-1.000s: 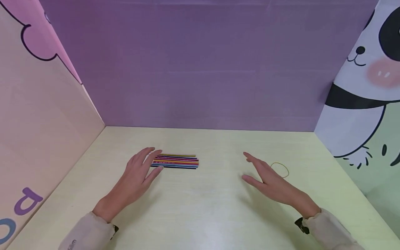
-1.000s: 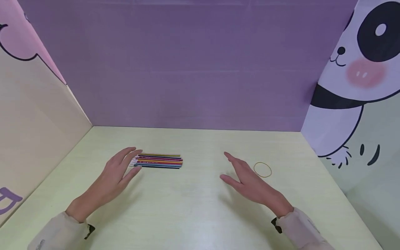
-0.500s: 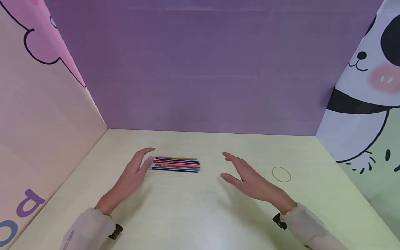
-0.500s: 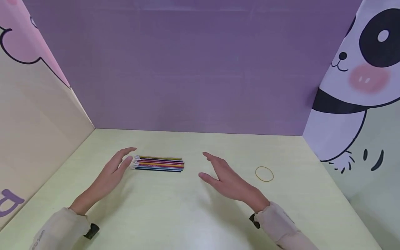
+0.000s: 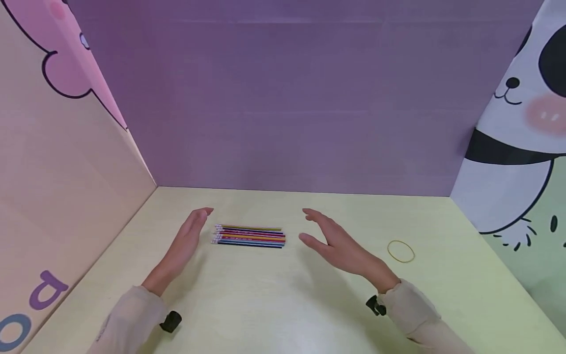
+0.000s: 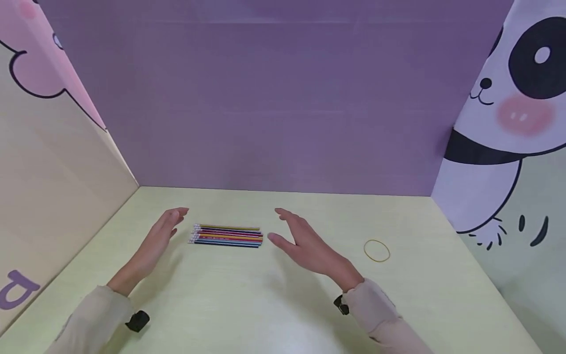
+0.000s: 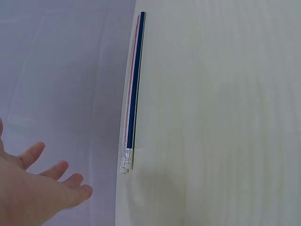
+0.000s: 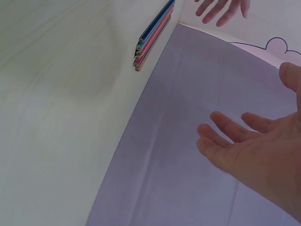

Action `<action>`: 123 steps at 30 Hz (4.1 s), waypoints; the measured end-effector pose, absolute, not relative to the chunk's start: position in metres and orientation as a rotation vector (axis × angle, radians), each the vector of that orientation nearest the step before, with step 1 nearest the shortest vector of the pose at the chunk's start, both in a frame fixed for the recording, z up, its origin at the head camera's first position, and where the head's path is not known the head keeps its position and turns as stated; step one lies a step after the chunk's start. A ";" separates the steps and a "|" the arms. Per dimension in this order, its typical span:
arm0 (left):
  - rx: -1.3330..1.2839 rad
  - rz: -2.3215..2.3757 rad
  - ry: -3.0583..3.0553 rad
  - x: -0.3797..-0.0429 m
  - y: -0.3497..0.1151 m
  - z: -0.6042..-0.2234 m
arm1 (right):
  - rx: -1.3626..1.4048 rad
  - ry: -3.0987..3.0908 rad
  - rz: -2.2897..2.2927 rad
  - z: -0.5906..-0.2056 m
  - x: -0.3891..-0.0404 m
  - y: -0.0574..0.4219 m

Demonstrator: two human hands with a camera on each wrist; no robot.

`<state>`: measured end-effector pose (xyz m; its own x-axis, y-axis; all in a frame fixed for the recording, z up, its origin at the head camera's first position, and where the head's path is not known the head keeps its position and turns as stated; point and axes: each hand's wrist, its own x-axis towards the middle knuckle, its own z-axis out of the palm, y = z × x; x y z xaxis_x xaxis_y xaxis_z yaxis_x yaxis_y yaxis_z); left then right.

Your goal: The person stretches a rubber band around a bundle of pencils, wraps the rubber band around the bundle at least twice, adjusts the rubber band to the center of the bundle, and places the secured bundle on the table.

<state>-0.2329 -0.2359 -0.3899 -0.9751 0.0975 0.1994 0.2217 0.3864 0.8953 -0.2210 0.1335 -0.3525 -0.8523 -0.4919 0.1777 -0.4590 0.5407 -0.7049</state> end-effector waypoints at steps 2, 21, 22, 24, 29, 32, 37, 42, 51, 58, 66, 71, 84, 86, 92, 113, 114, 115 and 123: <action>-0.279 -1.702 -2.497 -0.236 -0.238 -0.390 | -0.835 2.688 -1.265 -0.351 -0.226 0.128; -0.005 -2.130 -2.349 -0.274 -0.238 -0.395 | -0.261 1.759 -2.070 -0.392 -0.285 0.087; -0.002 -2.134 -2.360 -0.277 -0.239 -0.395 | -0.251 1.759 -2.064 -0.393 -0.287 0.085; 0.001 -2.156 -2.367 -0.281 -0.239 -0.397 | -0.223 1.765 -2.063 -0.395 -0.289 0.082; 0.012 -2.332 -2.270 -0.287 -0.242 -0.401 | -0.160 1.689 -2.142 -0.402 -0.296 0.073; 0.044 -2.553 -2.053 -0.289 -0.246 -0.404 | -0.135 1.622 -2.190 -0.408 -0.298 0.067; -0.016 -2.792 -1.782 -0.286 -0.252 -0.409 | -0.128 1.608 -2.229 -0.415 -0.299 0.061; -0.108 -2.884 -1.710 -0.282 -0.254 -0.410 | -0.133 1.568 -2.266 -0.416 -0.298 0.063; -0.149 -2.907 -1.725 -0.285 -0.245 -0.410 | -0.145 1.534 -2.301 -0.416 -0.296 0.058; -0.126 -2.766 -1.870 -0.282 -0.239 -0.411 | -0.087 1.571 -2.353 -0.417 -0.296 0.045; -0.097 -2.732 -1.899 -0.280 -0.239 -0.414 | 0.036 1.799 -2.345 -0.418 -0.293 0.039; -0.111 -2.726 -1.920 -0.279 -0.238 -0.413 | 0.003 1.941 -2.185 -0.415 -0.289 0.036; -0.056 -2.657 -1.997 -0.277 -0.237 -0.412 | 0.138 2.195 -2.079 -0.410 -0.283 0.033; -0.057 -2.638 -2.020 -0.277 -0.237 -0.412 | 0.131 2.210 -2.086 -0.411 -0.283 0.033; -0.080 -2.553 -2.095 -0.276 -0.236 -0.411 | 0.097 2.185 -2.067 -0.411 -0.283 0.033; -0.058 -2.054 -2.470 -0.275 -0.237 -0.402 | 0.076 2.132 -2.078 -0.411 -0.287 0.032; -0.063 -2.057 -2.473 -0.276 -0.239 -0.403 | 0.079 2.113 -2.098 -0.412 -0.288 0.032; -0.070 -2.061 -2.474 -0.277 -0.239 -0.404 | 0.090 2.088 -2.121 -0.412 -0.289 0.031; 0.043 -2.270 -2.312 -0.276 -0.222 -0.413 | 0.186 1.844 -2.331 -0.412 -0.289 0.025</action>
